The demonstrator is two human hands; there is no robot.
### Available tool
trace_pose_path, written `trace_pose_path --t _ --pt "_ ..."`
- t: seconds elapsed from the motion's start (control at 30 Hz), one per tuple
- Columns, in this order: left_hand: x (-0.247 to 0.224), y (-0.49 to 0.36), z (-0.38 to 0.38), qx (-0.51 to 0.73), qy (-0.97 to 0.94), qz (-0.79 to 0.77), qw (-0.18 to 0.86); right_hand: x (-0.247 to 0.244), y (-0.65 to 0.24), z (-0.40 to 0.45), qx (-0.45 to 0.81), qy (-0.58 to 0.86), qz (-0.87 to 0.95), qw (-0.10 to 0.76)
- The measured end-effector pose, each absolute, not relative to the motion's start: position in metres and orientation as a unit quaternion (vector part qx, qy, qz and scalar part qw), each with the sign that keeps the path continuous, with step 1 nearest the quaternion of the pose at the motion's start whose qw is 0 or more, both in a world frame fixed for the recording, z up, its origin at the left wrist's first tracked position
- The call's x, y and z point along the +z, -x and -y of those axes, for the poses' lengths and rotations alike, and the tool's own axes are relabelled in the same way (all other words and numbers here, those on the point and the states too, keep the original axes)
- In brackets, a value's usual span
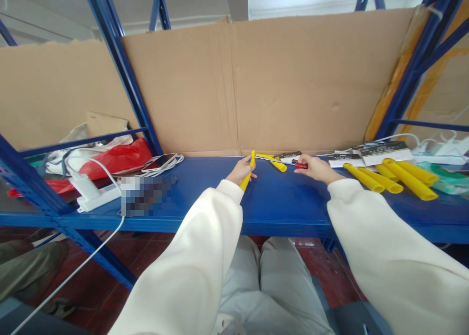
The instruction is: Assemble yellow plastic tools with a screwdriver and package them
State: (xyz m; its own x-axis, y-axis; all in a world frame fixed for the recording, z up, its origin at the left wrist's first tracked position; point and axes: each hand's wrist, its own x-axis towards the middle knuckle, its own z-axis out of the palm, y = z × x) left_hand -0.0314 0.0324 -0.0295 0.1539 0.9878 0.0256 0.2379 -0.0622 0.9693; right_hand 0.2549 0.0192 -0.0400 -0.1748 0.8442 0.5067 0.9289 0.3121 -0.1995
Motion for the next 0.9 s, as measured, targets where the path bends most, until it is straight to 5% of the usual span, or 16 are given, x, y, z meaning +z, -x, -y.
trace_pose_path --t 0.9 --pt "-0.042 0.033 -0.049 0.453 -0.621 -0.477 0.426 -0.04 -0.256 -0.019 -0.076 0.578 0.763 0.28"
